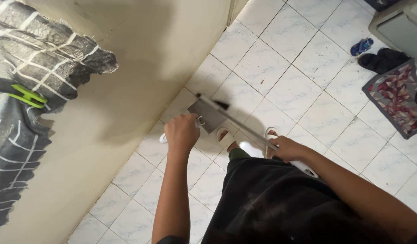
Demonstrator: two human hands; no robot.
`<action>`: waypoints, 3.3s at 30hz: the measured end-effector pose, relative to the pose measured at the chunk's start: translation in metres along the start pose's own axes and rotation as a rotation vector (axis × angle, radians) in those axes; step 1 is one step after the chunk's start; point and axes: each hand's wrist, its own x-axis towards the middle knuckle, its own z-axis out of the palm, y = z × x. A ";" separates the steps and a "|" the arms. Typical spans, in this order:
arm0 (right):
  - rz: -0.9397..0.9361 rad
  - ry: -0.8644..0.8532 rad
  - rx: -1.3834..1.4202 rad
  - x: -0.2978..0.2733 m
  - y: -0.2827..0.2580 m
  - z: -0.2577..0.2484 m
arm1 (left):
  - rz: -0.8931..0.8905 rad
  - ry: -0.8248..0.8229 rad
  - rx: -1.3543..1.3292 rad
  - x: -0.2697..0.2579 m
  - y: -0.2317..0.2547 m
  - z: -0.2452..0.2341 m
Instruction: The person sweeps a tiled floor using a broom and dustpan. They gather debris into the dustpan, move to different areas of the room, and continue sweeping along the walls and corners.
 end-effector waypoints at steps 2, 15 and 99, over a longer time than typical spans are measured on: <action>0.030 0.015 -0.029 -0.020 -0.006 0.000 | -0.006 -0.009 0.001 -0.001 -0.001 0.002; 0.134 0.338 -0.330 -0.008 -0.025 -0.104 | -0.359 -0.062 -0.035 -0.058 -0.049 -0.051; -0.079 0.266 -0.357 0.155 -0.054 -0.027 | -0.361 0.194 0.008 -0.078 -0.162 -0.038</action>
